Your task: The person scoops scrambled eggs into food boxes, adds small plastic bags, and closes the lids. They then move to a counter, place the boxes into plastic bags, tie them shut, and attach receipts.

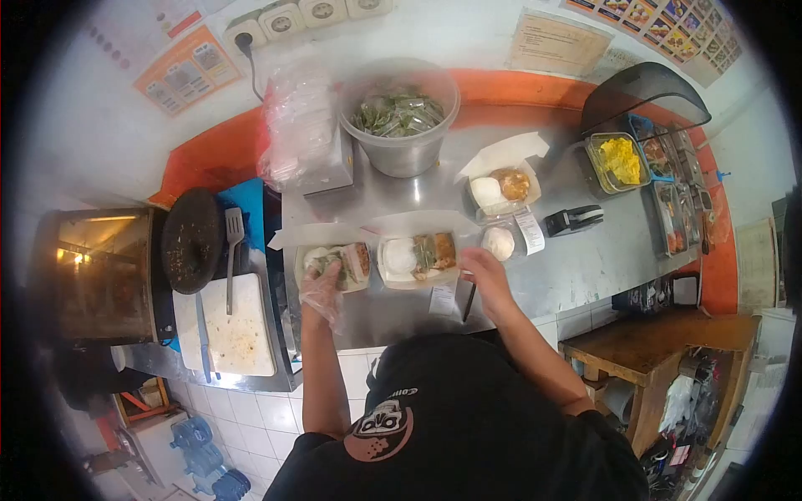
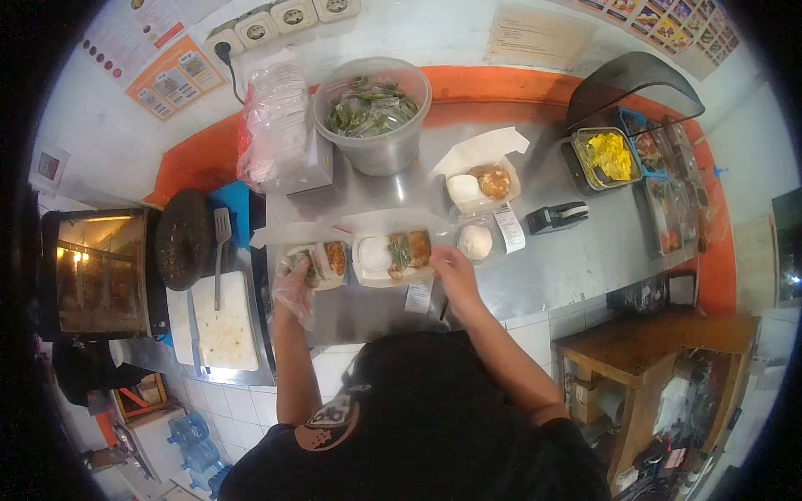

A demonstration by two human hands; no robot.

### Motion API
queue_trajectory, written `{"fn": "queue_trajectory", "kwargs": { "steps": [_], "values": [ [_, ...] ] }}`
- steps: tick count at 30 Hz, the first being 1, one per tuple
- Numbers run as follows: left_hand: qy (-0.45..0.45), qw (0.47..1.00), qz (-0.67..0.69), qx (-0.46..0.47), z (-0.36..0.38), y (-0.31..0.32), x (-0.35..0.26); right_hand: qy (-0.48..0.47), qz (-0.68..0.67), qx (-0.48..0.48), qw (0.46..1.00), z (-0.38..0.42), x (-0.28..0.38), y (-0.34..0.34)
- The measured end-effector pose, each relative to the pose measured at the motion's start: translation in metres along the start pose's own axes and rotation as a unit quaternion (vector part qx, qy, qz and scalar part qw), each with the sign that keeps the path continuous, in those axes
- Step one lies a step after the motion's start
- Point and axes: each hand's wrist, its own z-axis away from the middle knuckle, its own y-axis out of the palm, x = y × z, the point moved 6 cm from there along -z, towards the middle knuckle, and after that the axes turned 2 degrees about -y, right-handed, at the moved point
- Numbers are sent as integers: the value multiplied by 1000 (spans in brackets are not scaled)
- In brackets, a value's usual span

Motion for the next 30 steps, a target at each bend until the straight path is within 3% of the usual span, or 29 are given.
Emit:
{"fn": "queue_trajectory", "kwargs": {
  "steps": [2, 3, 5, 6, 8, 9, 10, 11, 12, 14, 15, 16, 18, 20, 21, 23, 24, 26, 27, 29, 30],
  "values": [
    [-63, 988, -120, -79, 3, -10, -7, -8, 10, 20, 1000, 7, -3, -17],
    [-69, 989, -107, -79, -2, -1, 18, -8, 24, 19, 999, 7, 3, -46],
    [48, 902, -370, -219, -11, -37, 16, 17, -24, -1, 1000, 15, 0, -57],
    [55, 898, -374, -226, -7, -39, -4, 15, -33, 7, 999, 13, -2, -59],
    [-51, 953, -215, -208, 11, -27, -19, 15, -39, -43, 998, 16, -3, -79],
    [-55, 953, -218, -206, 11, -33, -10, 18, -40, -47, 998, 18, -5, -83],
    [137, 892, -386, -194, 13, -35, -20, 21, -44, -53, 997, 20, -5, -88],
    [325, 772, -522, -162, 22, -21, -27, 20, -50, -65, 996, 21, -3, -96],
    [291, 793, -525, -105, 17, -14, -20, 19, -54, -63, 996, 23, -4, -101],
    [222, 752, -620, 14, 22, 16, -6, 10, -55, -62, 997, 22, -7, -111],
    [302, 687, -660, 27, 17, 5, 24, 7, -54, -54, 997, 23, -7, -114],
    [313, 660, -682, 42, 11, -9, 44, 11, -66, -64, 996, 27, -3, -115],
    [339, 720, -602, 61, 26, 24, 11, 1, -89, -98, 991, 28, 10, -126],
    [301, 741, -600, 4, 23, 27, 1, -6, -105, -87, 991, 30, 20, -141],
    [312, 739, -597, 19, 18, 27, 5, -15, -111, -101, 989, 29, 25, -155],
    [290, 854, -431, -1, -1, 22, 6, -65, -121, -128, 982, 24, 40, -186],
    [297, 854, -428, 9, 2, 43, 2, -73, -124, -137, 980, 21, 45, -204],
    [466, 799, -377, 37, 43, 94, -31, -116, -137, -210, 961, 15, 56, -260],
    [473, 798, -370, 41, 43, 105, -36, -125, -137, -214, 959, 10, 62, -287],
    [601, 666, -430, 97, 58, 143, -45, -162, -118, -291, 935, 3, 76, -361],
    [560, 699, -443, 43, 79, 174, -47, -183, -107, -327, 921, 1, 88, -404]
  ]
}}
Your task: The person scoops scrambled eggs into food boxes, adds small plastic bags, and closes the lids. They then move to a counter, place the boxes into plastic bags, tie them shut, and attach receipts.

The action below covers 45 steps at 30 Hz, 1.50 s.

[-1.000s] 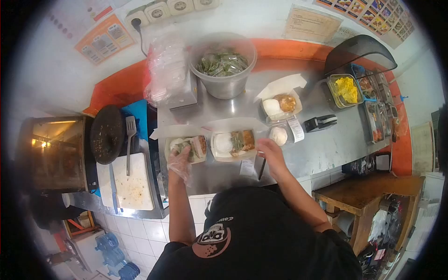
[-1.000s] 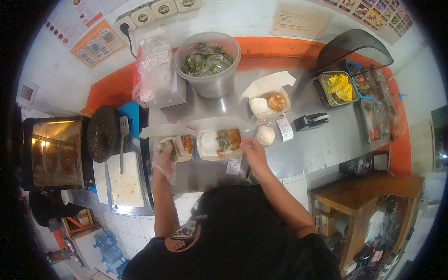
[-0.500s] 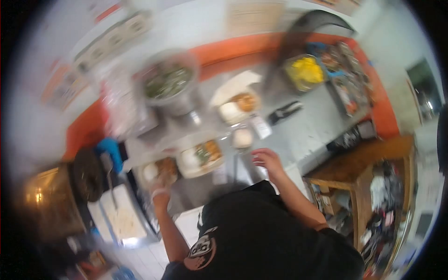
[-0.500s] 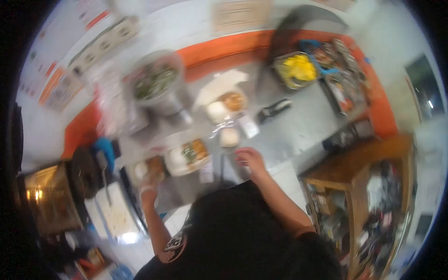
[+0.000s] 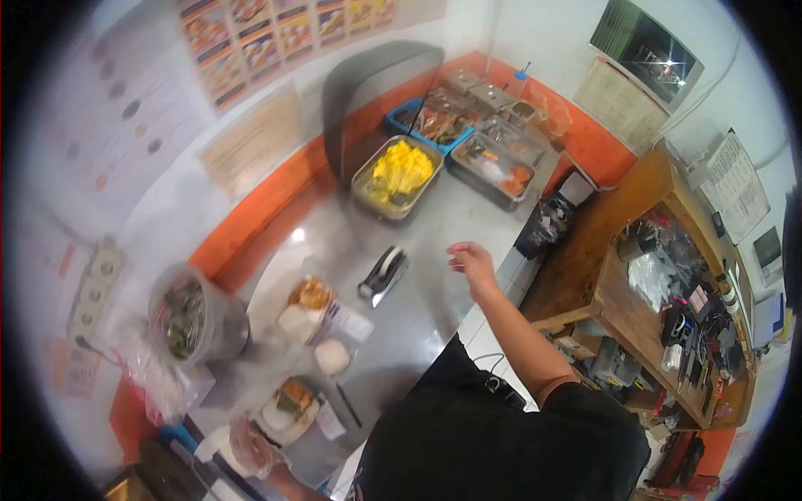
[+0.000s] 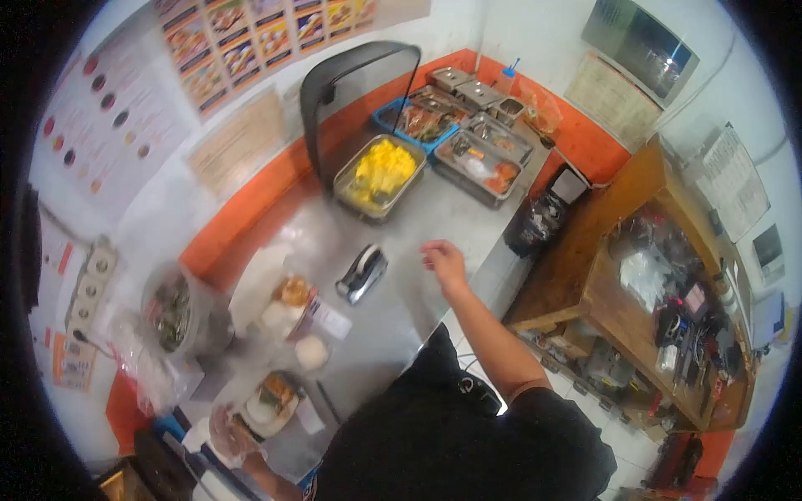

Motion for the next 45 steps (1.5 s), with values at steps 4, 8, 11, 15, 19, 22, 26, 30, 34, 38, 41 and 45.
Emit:
{"fn": "queue_trajectory", "kwargs": {
  "steps": [4, 8, 11, 15, 19, 22, 26, 30, 34, 38, 41, 45],
  "values": [
    [78, 995, -52, -19, -6, 61, -52, -99, 28, -131, 986, -143, 29, -119],
    [9, 998, -65, -3, -30, 151, -127, -218, 143, -268, 927, -302, 44, -235],
    [37, 997, -59, 46, -62, 210, -208, -211, 319, -300, 874, -399, 50, -289],
    [47, 992, -46, 104, -85, 263, -279, -216, 456, -223, 834, -491, 29, -327],
    [57, 988, -32, 138, -102, 291, -325, -164, 627, -109, 754, -520, 29, -317],
    [25, 987, -71, 143, -112, 306, -347, -154, 596, -91, 783, -521, 49, -312],
    [-12, 985, -75, 157, -119, 327, -368, -16, 452, -25, 891, -575, 23, -333],
    [11, 984, -42, 171, -129, 348, -389, -75, 593, -45, 800, -558, 30, -307],
    [-6, 978, -60, 202, -121, 358, -387, -79, 590, -102, 797, -550, 24, -312],
    [-16, 972, -97, 213, -117, 362, -379, -12, 434, -33, 900, -565, 24, -328],
    [-34, 980, -55, 190, -123, 364, -391, 83, 256, -43, 962, -600, -12, -335],
    [-4, 975, -61, 216, -127, 378, -401, 45, 413, -227, 881, -597, 7, -309]
  ]
}}
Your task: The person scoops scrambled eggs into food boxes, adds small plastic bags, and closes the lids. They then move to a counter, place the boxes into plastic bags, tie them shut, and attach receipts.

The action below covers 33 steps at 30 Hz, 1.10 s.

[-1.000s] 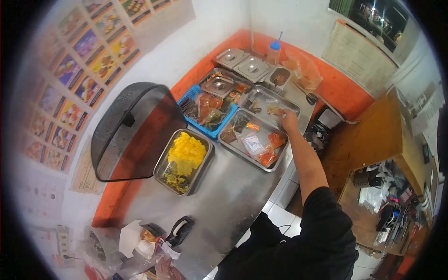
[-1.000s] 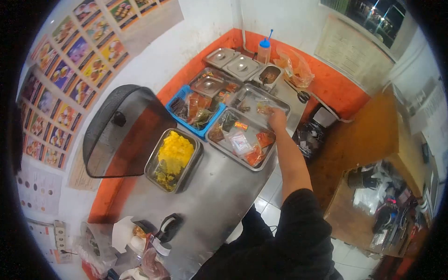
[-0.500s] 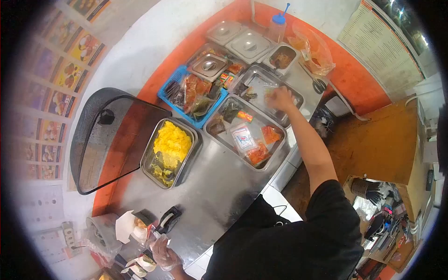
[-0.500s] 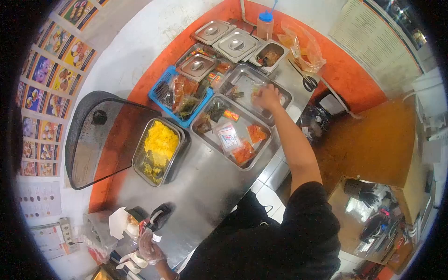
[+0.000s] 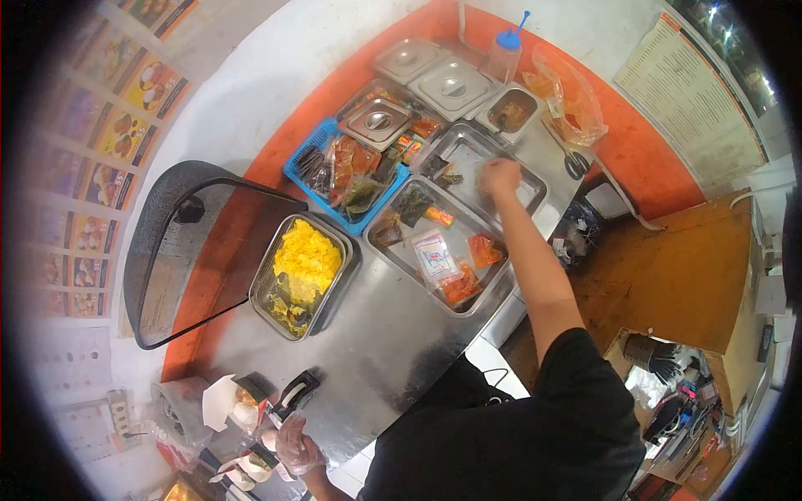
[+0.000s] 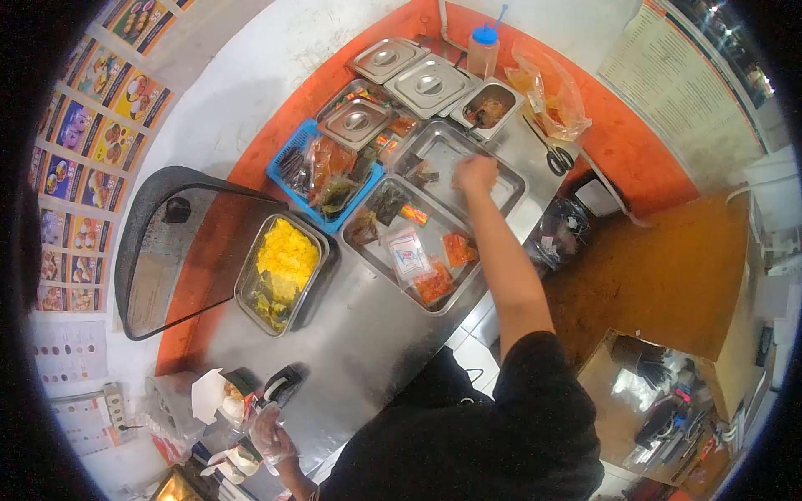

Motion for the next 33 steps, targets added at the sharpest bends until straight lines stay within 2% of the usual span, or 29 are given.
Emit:
{"fn": "queue_trajectory", "kwargs": {
  "steps": [1, 3, 4, 6, 7, 9, 10, 12, 13, 14, 15, 16, 17, 18, 20, 22, 24, 26, 27, 29, 30, 32, 33],
  "values": [
    [7, 1000, 9, -4, -2, 0, -4, -1, 0, 1, 1000, 4, 3, 10],
    [8, 1000, 13, 4, -4, 3, -1, -41, 85, -128, 987, 16, 16, 9],
    [10, 1000, 17, 11, -5, 7, 1, -42, 84, -127, 987, 17, 17, 8],
    [18, 999, 32, 2, -11, 17, -9, -59, 94, -64, 992, 19, 19, 8],
    [29, 998, 48, -9, -19, 25, -21, -60, 97, -62, 992, 20, 21, 0],
    [70, 994, 81, 30, -43, 53, -46, -73, 148, 35, 986, 19, 27, -5],
    [90, 986, 119, 67, -58, 70, -65, -74, 151, 34, 985, 18, 24, -6],
    [143, 962, 198, 122, -91, 110, -115, -94, 100, 12, 990, 19, 17, -12],
    [199, 949, 215, 120, -107, 135, -142, -96, 102, 11, 990, 18, 10, -18],
    [225, 940, 197, 166, -117, 168, -159, -101, 0, 57, 993, 20, 0, -22],
    [262, 920, 256, 139, -128, 200, -182, -106, -100, 102, 984, 26, -7, -25],
    [296, 907, 264, 140, -138, 230, -204, -108, -97, 103, 984, 36, -9, -37],
    [248, 925, 151, 245, -152, 258, -228, -145, -117, 59, 981, 51, -2, -64],
    [195, 918, 35, 343, -162, 282, -245, -183, -138, 13, 973, 65, 0, -85],
    [124, 948, 24, 292, -172, 333, -253, -210, -207, 14, 955, 76, -20, -107],
    [127, 949, 13, 288, -176, 367, -265, -203, -217, 16, 955, 96, -38, -141],
    [130, 950, 1, 284, -181, 372, -272, -184, -210, 15, 960, 122, -53, -175],
    [129, 914, -37, 382, -177, 370, -275, -188, -206, -8, 960, 148, -70, -201],
    [123, 917, -35, 378, -176, 375, -273, -182, -198, -7, 963, 158, -79, -210],
    [176, 920, -68, 344, -170, 392, -271, -160, -197, -1, 967, 174, -95, -224],
    [162, 926, -68, 336, -172, 379, -269, -143, -203, 4, 969, 181, -103, -228],
    [253, 939, 65, 224, -174, 325, -274, -122, -228, -2, 966, 189, -118, -229],
    [218, 942, 147, 208, -172, 314, -260, -130, -234, -3, 963, 195, -117, -228]
  ]
}}
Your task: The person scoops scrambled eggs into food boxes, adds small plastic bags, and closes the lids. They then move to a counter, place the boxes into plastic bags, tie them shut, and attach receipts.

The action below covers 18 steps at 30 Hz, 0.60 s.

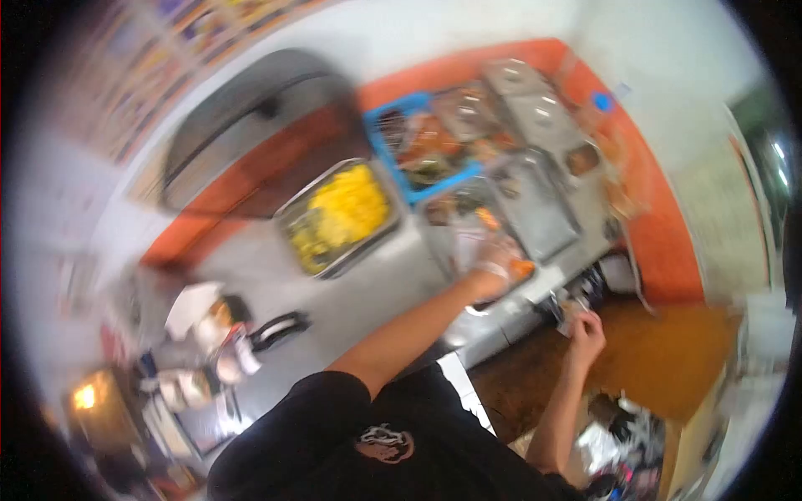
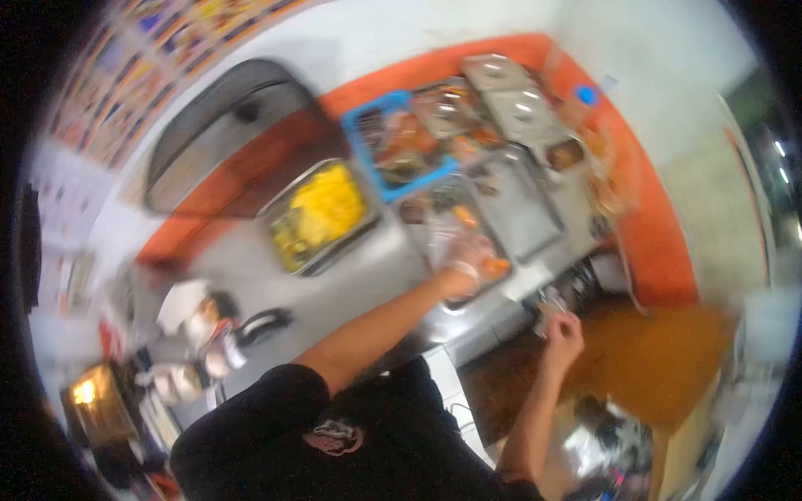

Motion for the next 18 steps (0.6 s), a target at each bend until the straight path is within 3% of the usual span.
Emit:
{"fn": "queue_trajectory", "kwargs": {
  "steps": [1, 3, 4, 6, 8, 10, 11, 12, 14, 16, 17, 18],
  "values": [
    [-19, 996, 73, -46, 16, -13, 15, -7, -11, 10, 1000, 5, 9, 8],
    [-135, 973, 185, 19, 68, -62, 34, 6, -51, 55, 997, 21, 44, 37],
    [-184, 969, 167, -10, 106, -85, 55, 8, -95, 80, 992, 27, 46, 51],
    [-244, 911, 333, -18, 177, -112, 77, 12, -147, 140, 979, 39, 47, 88],
    [-298, 907, 282, -97, 264, -142, 109, 25, -181, 218, 959, 52, 59, 124],
    [-385, 837, 347, -176, 358, -159, 135, -21, -166, 236, 957, 74, 89, 159],
    [-371, 839, 328, -227, 401, -179, 143, -64, -149, 241, 957, 92, 112, 178],
    [-356, 837, 309, -278, 434, -199, 149, -9, -175, 282, 943, 110, 135, 194],
    [-416, 713, 391, -408, 488, -225, 172, -40, -157, 316, 935, 127, 140, 221],
    [-455, 662, 352, -480, 530, -251, 213, -85, -150, 385, 907, 157, 164, 247],
    [-456, 655, 349, -492, 547, -253, 235, -91, -153, 397, 901, 175, 176, 258],
    [-472, 678, 225, -517, 565, -262, 257, -93, -162, 404, 896, 197, 190, 267]
  ]
}}
